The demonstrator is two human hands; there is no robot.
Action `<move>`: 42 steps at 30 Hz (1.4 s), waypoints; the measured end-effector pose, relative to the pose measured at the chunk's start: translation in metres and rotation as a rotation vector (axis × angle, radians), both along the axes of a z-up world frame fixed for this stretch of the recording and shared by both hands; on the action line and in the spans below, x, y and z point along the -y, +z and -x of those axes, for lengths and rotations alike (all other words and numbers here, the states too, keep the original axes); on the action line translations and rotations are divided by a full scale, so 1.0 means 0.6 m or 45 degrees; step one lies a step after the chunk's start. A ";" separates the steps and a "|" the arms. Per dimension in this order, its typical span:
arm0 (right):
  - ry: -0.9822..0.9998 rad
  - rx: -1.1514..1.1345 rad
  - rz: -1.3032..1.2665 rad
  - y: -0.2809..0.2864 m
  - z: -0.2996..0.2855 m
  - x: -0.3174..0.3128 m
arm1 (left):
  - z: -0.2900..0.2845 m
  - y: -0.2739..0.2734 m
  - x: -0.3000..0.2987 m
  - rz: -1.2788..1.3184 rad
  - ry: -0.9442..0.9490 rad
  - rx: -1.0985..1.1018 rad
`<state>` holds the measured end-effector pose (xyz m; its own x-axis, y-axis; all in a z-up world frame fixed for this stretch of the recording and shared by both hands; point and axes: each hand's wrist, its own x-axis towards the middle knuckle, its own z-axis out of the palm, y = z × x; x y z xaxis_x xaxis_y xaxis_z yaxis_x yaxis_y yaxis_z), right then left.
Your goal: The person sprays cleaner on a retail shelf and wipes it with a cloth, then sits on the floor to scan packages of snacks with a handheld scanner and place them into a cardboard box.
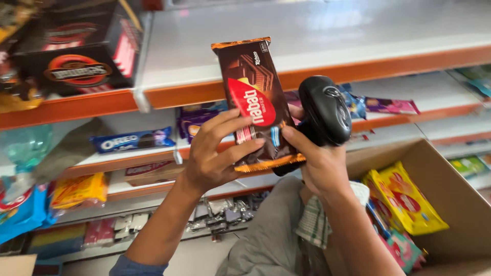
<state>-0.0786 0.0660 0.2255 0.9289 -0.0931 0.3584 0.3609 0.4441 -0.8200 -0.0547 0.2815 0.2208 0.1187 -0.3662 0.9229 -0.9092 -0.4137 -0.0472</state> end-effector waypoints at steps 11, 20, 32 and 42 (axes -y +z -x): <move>-0.231 0.341 0.770 0.070 -0.032 -0.134 | -0.024 0.025 -0.125 0.141 0.520 0.183; -0.144 0.194 0.807 0.066 -0.070 -0.184 | -0.053 0.020 -0.165 0.179 0.768 0.194; -0.085 0.395 0.808 0.052 -0.093 -0.172 | -0.049 0.007 -0.141 0.221 0.983 0.172; -0.450 0.733 1.145 -0.067 -0.036 0.053 | -0.047 -0.138 0.089 0.116 -0.001 0.039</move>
<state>-0.0568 0.0342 0.1852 0.5763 0.1900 0.7949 0.7775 -0.4271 -0.4616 -0.0262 0.2283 0.1378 0.0894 -0.2810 0.9555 -0.9083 -0.4166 -0.0375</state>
